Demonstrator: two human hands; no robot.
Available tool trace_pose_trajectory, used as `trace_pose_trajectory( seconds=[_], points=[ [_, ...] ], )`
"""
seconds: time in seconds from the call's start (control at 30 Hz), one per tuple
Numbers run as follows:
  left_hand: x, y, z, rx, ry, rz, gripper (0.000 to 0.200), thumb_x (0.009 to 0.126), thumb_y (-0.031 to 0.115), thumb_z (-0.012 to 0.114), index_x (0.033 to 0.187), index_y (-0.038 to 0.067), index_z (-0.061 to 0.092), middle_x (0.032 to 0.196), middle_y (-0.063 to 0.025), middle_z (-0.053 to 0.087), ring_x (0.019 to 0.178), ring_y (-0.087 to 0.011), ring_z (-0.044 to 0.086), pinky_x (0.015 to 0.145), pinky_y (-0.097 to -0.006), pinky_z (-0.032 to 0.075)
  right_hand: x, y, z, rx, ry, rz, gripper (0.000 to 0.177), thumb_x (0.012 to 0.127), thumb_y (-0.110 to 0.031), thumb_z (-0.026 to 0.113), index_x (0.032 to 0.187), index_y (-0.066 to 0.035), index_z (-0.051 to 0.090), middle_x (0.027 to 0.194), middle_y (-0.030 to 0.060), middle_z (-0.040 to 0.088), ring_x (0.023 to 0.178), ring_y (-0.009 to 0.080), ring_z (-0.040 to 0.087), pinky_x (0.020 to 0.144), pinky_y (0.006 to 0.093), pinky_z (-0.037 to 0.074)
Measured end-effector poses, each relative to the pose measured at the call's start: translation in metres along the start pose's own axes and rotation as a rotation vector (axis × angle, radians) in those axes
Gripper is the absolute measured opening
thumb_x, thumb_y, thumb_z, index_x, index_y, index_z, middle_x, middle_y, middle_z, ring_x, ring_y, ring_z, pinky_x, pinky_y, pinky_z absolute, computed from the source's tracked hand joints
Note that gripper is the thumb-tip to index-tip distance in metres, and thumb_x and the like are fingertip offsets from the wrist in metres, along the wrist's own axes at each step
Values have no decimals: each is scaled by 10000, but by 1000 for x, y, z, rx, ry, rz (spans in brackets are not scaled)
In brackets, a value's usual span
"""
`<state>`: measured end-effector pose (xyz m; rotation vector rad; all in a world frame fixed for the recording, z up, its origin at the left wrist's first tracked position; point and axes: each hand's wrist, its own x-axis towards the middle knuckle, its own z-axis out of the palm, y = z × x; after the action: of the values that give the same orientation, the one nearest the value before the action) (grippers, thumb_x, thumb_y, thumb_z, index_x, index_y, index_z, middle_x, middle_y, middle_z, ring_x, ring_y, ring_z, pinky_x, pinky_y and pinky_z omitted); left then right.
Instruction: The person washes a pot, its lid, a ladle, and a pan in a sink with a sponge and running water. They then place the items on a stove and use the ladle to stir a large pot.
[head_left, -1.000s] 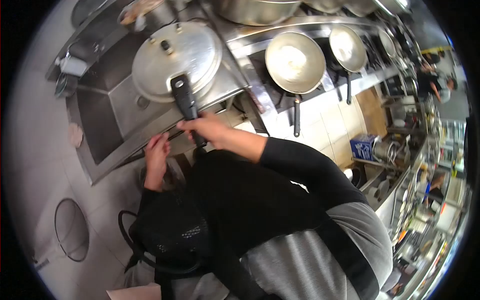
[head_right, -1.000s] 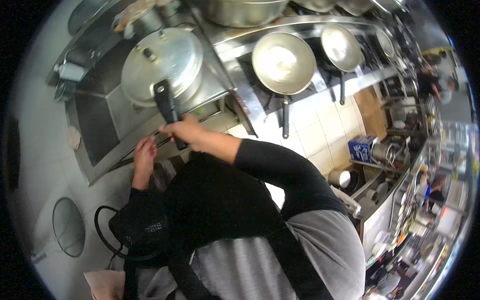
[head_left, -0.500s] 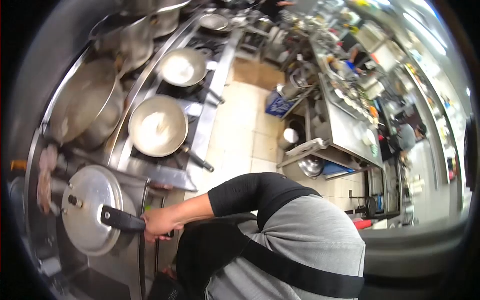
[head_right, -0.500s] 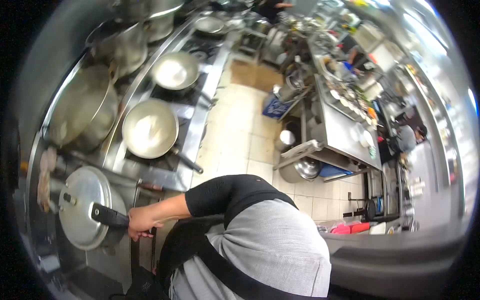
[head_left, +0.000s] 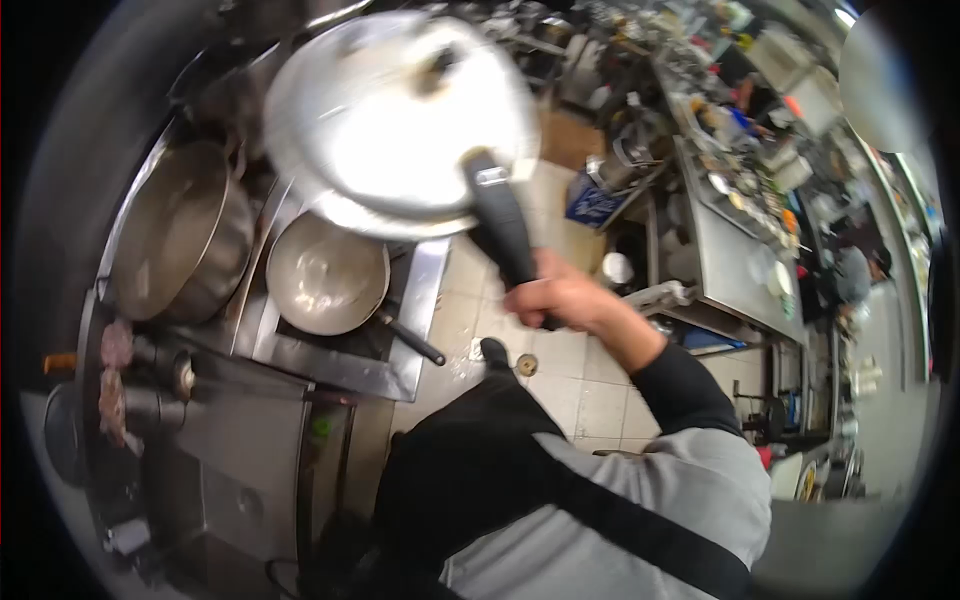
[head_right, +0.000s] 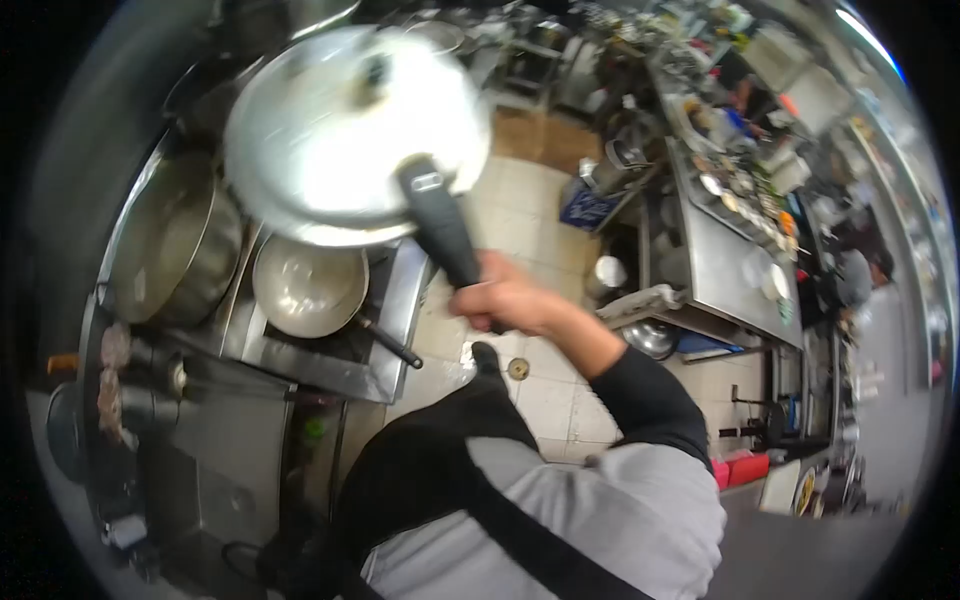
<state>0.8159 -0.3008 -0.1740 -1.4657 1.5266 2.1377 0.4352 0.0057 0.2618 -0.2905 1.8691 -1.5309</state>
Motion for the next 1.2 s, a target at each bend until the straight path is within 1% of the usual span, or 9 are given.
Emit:
trace_pose_trajectory(
  seconds=[0.3,0.57,0.6,0.63,0.7,0.83,0.87,1.03,1.2],
  points=[
    [-58,-3,68,-40,243,-217,195,910,182,685,1051,117,568,677,-16,539,542,-129,477,487,-293,412,24,151,-253,125,386,180,206,728,-32,676,883,-18,540,667,30,541,493,115,502,462,266,390],
    [-109,26,127,12,301,-349,215,904,159,688,1077,118,568,686,-20,548,547,-134,489,492,-294,426,93,359,-400,-65,208,680,198,770,-92,647,904,-41,511,579,15,498,441,120,470,414,284,366],
    [-101,4,83,-299,249,-610,328,867,85,706,1158,110,558,761,-51,594,600,-156,562,534,-306,494,108,374,-403,-36,164,713,204,760,-102,650,892,-31,511,582,27,505,440,126,470,412,290,375],
    [-107,10,91,-285,264,-627,328,867,85,706,1158,110,558,761,-51,594,600,-156,562,534,-306,494,122,404,-404,-61,151,747,255,736,-125,667,913,-14,521,587,35,510,439,133,471,400,298,376],
    [-118,21,120,286,198,-547,366,869,58,700,1196,111,545,832,-87,626,666,-177,621,562,-306,528,155,456,-393,-154,70,764,300,713,-145,679,930,-1,531,588,42,511,445,145,480,391,317,383],
    [-105,-3,122,-156,117,-842,377,872,87,705,1215,128,554,865,-94,639,684,-179,633,536,-320,521,225,528,-342,-226,-257,812,231,671,-100,687,843,-23,553,589,37,506,443,140,460,392,314,362],
    [-112,13,161,59,130,-590,402,881,158,707,1247,117,546,876,-67,634,698,-165,624,572,-305,520,242,540,-325,-233,-326,833,195,667,-104,690,793,-16,569,580,41,509,441,147,464,392,323,368],
    [-91,26,252,64,272,-545,415,911,215,670,1274,68,534,934,-35,629,779,-123,616,672,-257,507,315,576,-212,-418,-683,897,166,683,-126,700,654,15,616,575,78,560,452,179,519,406,342,415],
    [-74,7,313,-152,392,-452,397,918,130,637,1296,64,533,909,-15,614,761,-107,589,672,-249,474,359,607,-117,-398,-811,673,229,689,-122,697,803,38,578,564,111,559,472,197,556,446,359,438]
  ],
)
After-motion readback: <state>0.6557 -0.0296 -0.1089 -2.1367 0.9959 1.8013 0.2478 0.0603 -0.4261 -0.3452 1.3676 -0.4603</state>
